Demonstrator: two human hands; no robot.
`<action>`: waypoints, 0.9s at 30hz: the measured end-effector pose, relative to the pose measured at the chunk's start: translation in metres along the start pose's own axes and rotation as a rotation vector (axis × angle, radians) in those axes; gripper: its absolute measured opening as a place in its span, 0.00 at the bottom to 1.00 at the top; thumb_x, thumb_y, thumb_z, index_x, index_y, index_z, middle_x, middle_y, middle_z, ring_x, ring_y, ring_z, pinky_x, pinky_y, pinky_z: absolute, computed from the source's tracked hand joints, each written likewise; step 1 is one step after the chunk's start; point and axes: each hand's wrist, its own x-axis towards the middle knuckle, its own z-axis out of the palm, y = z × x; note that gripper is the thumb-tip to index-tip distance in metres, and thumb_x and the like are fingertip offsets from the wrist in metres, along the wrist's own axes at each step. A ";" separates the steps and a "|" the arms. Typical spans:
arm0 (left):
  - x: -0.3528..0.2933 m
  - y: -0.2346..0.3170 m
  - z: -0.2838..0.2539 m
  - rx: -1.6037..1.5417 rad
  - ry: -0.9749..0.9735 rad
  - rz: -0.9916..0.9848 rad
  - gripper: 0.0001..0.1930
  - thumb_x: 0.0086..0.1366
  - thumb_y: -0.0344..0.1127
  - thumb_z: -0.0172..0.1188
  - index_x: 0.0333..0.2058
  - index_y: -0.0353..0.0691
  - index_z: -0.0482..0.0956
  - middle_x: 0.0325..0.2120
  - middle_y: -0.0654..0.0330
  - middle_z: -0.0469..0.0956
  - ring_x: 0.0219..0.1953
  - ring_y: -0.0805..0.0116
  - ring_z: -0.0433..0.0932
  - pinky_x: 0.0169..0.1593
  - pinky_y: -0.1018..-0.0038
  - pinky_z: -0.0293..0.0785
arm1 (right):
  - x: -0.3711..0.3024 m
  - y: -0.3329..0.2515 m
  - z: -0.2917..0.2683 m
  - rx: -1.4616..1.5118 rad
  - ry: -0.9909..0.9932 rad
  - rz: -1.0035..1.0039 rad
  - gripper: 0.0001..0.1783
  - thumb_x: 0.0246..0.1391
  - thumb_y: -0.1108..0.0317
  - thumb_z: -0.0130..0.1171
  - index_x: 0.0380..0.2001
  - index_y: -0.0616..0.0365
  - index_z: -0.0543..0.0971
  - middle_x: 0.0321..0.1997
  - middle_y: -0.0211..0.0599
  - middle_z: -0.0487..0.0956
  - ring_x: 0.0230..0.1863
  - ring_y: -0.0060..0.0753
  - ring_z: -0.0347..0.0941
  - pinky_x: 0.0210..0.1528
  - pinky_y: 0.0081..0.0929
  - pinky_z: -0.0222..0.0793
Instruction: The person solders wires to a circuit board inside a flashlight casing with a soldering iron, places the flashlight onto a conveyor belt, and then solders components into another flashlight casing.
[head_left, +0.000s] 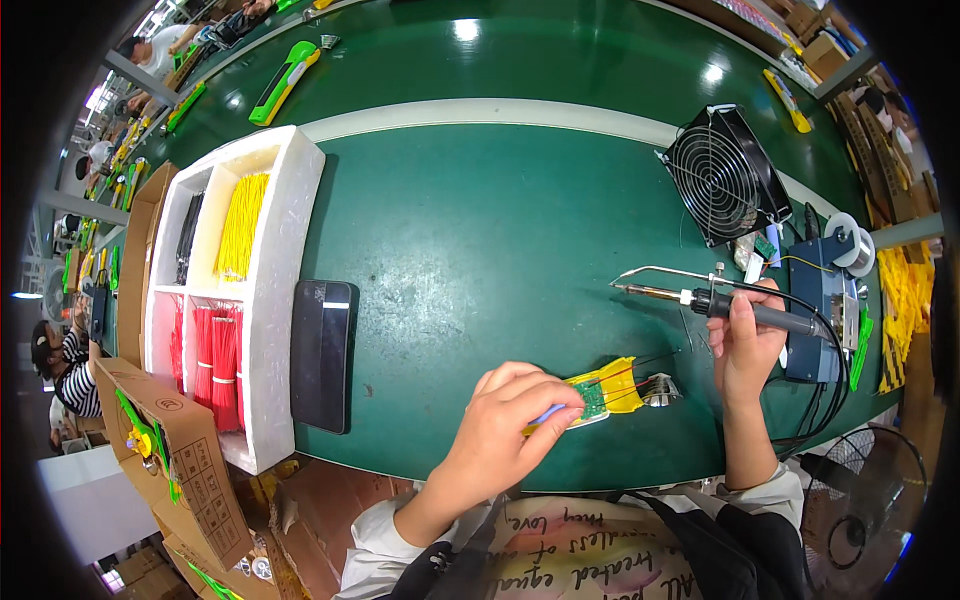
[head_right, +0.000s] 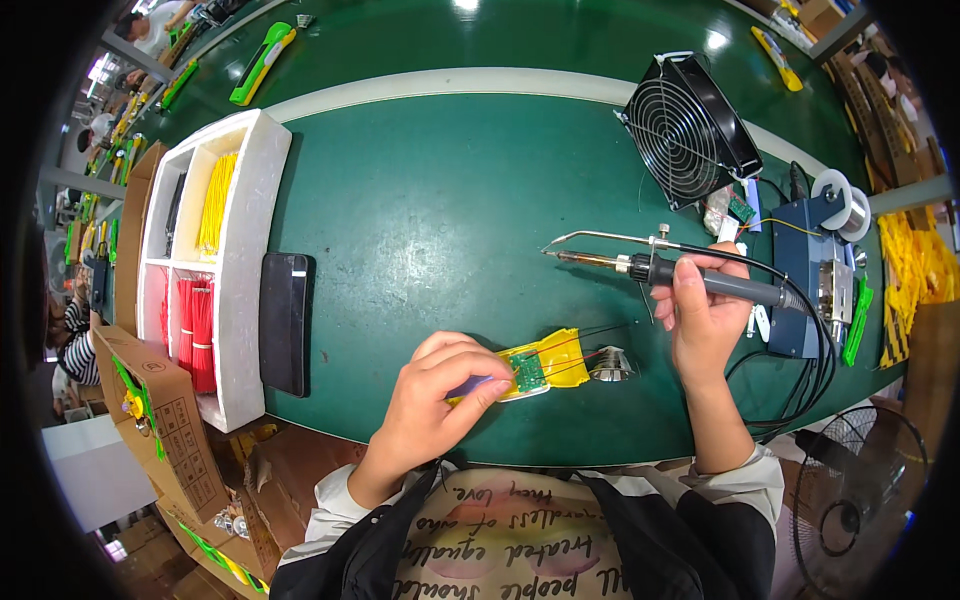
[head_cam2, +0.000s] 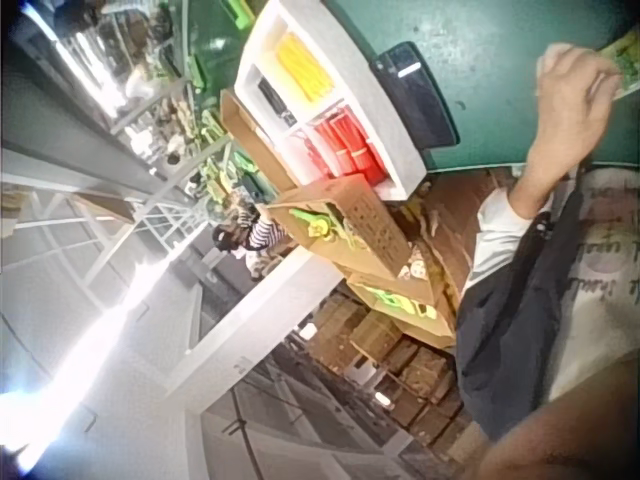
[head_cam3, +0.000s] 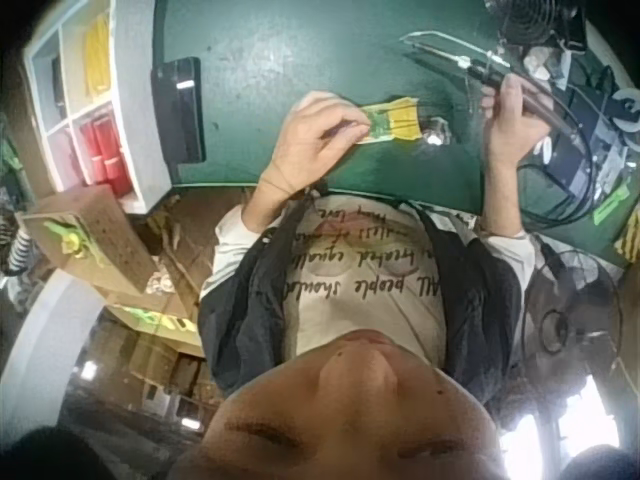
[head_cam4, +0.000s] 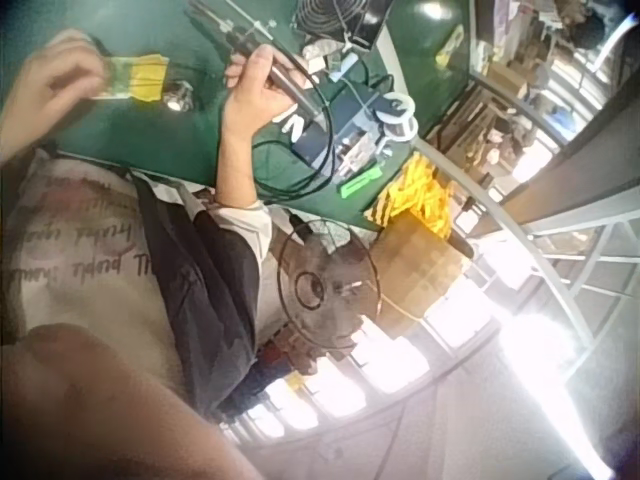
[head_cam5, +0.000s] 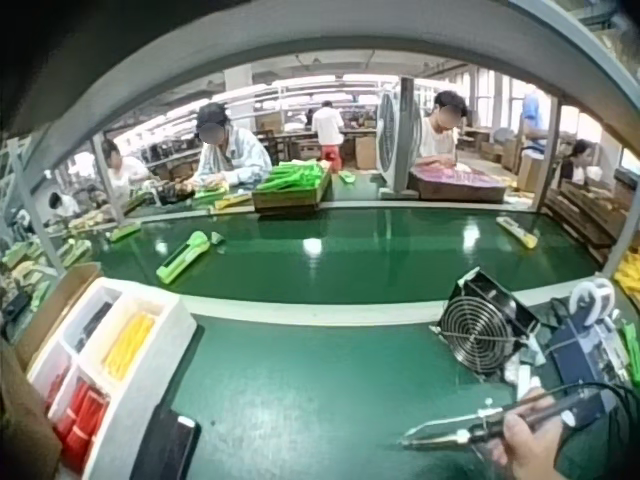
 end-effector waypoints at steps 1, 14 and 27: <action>-0.001 0.001 0.002 0.011 0.023 -0.013 0.04 0.45 0.27 0.58 0.23 0.39 0.74 0.22 0.62 0.74 0.27 0.68 0.68 0.33 0.76 0.64 | 0.000 0.001 -0.001 0.003 0.003 0.004 0.09 0.46 0.71 0.51 0.28 0.61 0.63 0.15 0.35 0.69 0.11 0.17 0.63 0.11 0.09 0.55; -0.015 0.004 0.014 0.195 0.207 -0.019 0.06 0.38 0.25 0.60 0.21 0.40 0.76 0.29 0.60 0.69 0.29 0.67 0.68 0.31 0.76 0.64 | -0.005 -0.006 -0.009 0.037 -0.077 -0.005 0.10 0.44 0.70 0.51 0.22 0.60 0.61 0.13 0.32 0.65 0.07 0.14 0.57 0.08 0.09 0.52; -0.008 0.017 0.015 0.343 0.124 -0.043 0.08 0.36 0.22 0.59 0.19 0.38 0.73 0.28 0.61 0.70 0.28 0.66 0.69 0.29 0.76 0.68 | -0.028 -0.018 -0.018 -0.095 -0.405 -0.056 0.09 0.35 0.74 0.53 0.17 0.61 0.63 0.14 0.33 0.66 0.13 0.15 0.55 0.16 0.12 0.51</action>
